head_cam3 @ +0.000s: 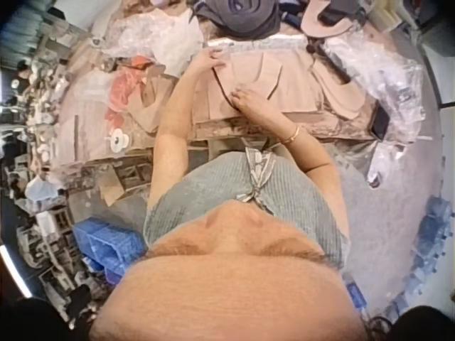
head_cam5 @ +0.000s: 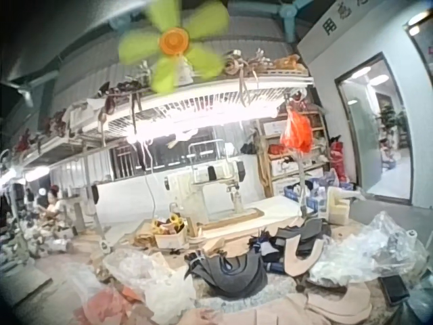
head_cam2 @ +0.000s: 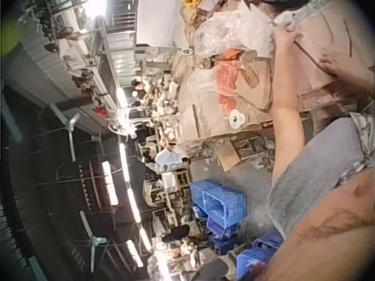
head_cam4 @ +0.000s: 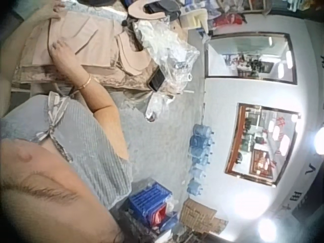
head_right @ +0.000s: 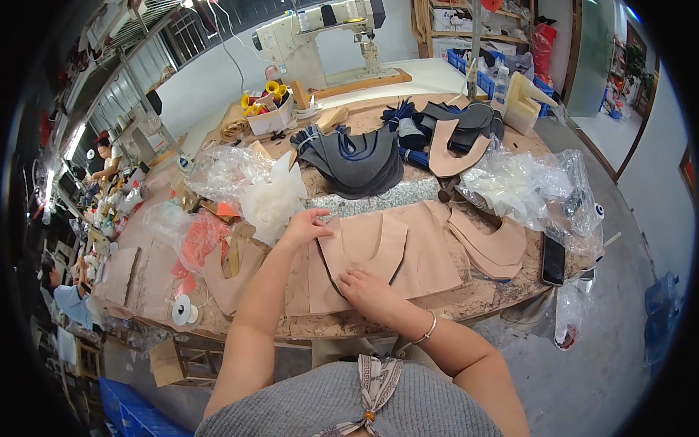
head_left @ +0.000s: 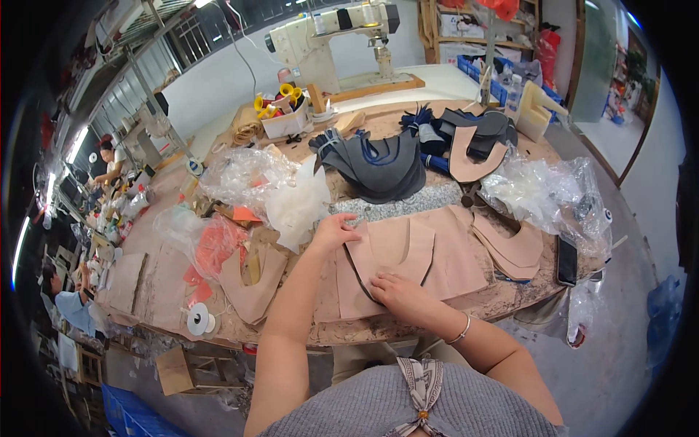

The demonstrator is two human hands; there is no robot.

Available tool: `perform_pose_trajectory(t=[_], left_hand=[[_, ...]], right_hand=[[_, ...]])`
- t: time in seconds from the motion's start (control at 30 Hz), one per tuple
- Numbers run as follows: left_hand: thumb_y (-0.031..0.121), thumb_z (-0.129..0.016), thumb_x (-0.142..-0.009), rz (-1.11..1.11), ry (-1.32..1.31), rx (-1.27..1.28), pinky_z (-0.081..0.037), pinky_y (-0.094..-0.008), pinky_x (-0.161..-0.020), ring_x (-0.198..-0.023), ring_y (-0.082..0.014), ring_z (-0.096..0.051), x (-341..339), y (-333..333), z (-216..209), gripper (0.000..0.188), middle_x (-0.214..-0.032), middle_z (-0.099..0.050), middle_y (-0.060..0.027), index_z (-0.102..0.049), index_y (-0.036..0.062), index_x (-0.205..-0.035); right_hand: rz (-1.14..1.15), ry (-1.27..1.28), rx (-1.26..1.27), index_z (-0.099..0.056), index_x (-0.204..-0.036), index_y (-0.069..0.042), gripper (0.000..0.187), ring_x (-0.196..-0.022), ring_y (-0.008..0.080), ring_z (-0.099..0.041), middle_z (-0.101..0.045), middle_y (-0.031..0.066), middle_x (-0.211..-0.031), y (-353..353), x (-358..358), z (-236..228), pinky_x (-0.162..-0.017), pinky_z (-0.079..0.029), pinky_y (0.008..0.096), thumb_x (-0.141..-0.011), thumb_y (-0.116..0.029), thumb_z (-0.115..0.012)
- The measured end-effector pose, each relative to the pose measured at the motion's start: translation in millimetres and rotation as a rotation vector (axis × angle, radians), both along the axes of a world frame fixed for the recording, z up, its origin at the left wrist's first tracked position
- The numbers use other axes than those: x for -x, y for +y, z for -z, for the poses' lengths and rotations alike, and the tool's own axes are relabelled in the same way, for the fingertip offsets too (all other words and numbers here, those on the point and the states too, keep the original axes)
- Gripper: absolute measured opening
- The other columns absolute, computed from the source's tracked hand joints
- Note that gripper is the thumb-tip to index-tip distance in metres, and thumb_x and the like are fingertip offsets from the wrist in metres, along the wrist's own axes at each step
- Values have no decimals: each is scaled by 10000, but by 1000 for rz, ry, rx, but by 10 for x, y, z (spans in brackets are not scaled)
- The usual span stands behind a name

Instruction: The person assembles shoe components by hand at a workbench. They repeatedly pick up beige and dark grey curved pieces, align them, and place white foam inserts between the layers. The person handles the parts one at a time, smoothing the foam and stacking the assembled units on the table.

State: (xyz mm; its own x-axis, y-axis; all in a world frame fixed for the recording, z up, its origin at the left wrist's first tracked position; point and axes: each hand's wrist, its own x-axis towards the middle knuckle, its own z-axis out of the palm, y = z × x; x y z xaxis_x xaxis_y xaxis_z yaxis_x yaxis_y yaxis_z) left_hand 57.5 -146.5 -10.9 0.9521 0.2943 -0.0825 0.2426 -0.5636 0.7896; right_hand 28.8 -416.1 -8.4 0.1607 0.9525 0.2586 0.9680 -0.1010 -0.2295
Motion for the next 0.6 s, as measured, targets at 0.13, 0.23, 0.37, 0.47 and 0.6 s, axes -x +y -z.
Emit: perform_pose_trajectory(t=[0.13,0.23,0.37,0.47,0.6], left_hand=[[161,-858,-610,-5,92,-140,-504,-269,-692,-741,-112,-649,-63,-35,-69,627,-824,-719,-52,-638,55,-1187],[189,-860,-599,-3,145,-157,-512,-284,-701,-746,-134,-660,-88,-52,-110,617,-817,-717,-44,-641,49,-1158],[203,-828,-672,-41,-83,-390,-517,-327,-760,-852,-190,-661,14,-182,-62,563,-973,-696,-62,-621,47,-1171],[311,-737,-785,101,-234,-671,-470,-383,-899,-1099,-278,-567,321,-606,-140,570,-1238,-566,-134,-559,17,-1239],[494,-528,-898,225,-187,-778,-239,-467,-1126,-1402,-379,-253,462,-844,401,778,-1501,-268,-259,-333,-51,-1418]], right_hand=[[24,-73,38,-542,-1135,8,330,-1217,298,-515,-548,150,-1255,23,37,-18,-1025,-409,387,-818,-82,-538],[21,-101,38,-542,-1134,5,326,-1216,294,-518,-544,144,-1253,13,48,-55,-1009,-419,388,-820,-82,-535],[13,-99,-51,-595,-1047,39,269,-1177,307,-538,-576,176,-1195,11,58,-41,-1026,-405,387,-808,-72,-540],[24,-79,-92,-593,-1068,44,292,-1176,306,-537,-572,185,-1200,-7,53,-62,-1025,-404,379,-804,-70,-542],[3,-18,87,-565,-1149,57,371,-1176,305,-537,-568,189,-1215,7,90,-69,-1029,-399,373,-803,-75,-543]])
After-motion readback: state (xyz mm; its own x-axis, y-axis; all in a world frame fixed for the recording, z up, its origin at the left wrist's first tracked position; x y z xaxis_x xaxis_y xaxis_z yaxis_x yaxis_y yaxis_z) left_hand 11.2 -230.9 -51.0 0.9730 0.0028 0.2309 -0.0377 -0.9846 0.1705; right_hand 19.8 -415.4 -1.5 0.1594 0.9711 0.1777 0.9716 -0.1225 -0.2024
